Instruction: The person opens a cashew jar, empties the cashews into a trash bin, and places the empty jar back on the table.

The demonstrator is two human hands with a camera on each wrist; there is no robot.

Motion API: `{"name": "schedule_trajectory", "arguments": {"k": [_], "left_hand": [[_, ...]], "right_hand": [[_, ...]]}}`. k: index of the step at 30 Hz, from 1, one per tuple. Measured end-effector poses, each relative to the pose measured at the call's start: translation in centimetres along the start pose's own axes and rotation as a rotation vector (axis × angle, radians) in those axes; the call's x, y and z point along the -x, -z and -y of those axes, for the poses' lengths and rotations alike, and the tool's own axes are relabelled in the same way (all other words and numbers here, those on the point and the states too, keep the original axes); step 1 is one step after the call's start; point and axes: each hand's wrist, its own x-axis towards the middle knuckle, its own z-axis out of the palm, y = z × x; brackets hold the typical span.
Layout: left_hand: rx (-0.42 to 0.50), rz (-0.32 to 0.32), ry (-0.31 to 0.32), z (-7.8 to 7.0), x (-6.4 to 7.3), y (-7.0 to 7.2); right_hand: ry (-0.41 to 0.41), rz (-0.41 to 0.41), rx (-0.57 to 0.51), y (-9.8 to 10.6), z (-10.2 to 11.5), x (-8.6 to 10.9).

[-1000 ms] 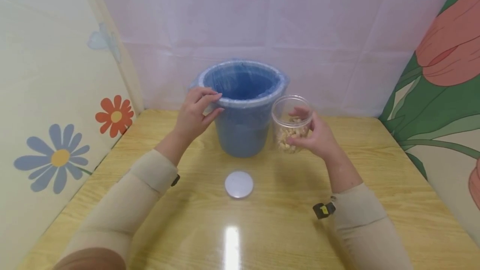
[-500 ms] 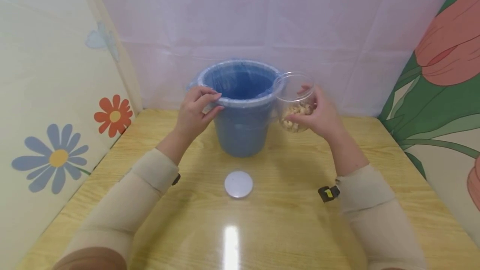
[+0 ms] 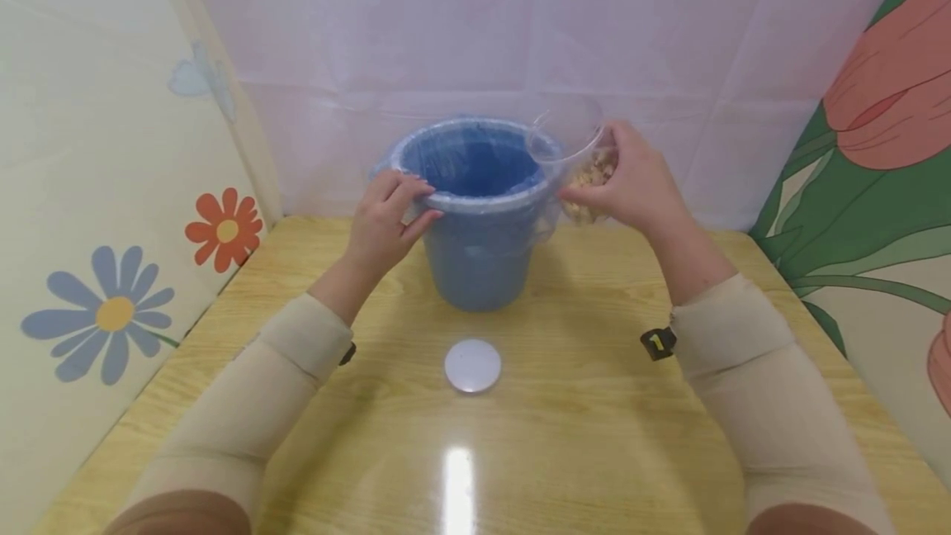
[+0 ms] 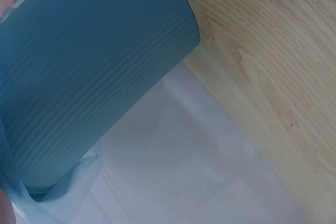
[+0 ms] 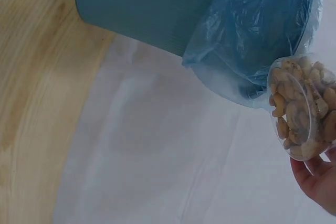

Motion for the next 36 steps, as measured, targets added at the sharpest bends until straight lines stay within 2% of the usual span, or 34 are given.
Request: {"name": "schedule_trajectory", "arguments": {"k": [5, 18, 36], "left_hand": [[0.001, -0.001, -0.004, -0.1, -0.1, 0.0], [-0.001, 0.003, -0.022, 0.0, -0.2, -0.1], [0.012, -0.025, -0.037, -0.1, -0.1, 0.1]], "right_hand": [[-0.016, 0.032, 0.089, 1.0, 0.9, -0.8], [0.024, 0.123, 0.275, 3.6, 2.8, -3.6], [0.109, 0.195, 0.589, 3.7, 4.3, -6.3]]}}
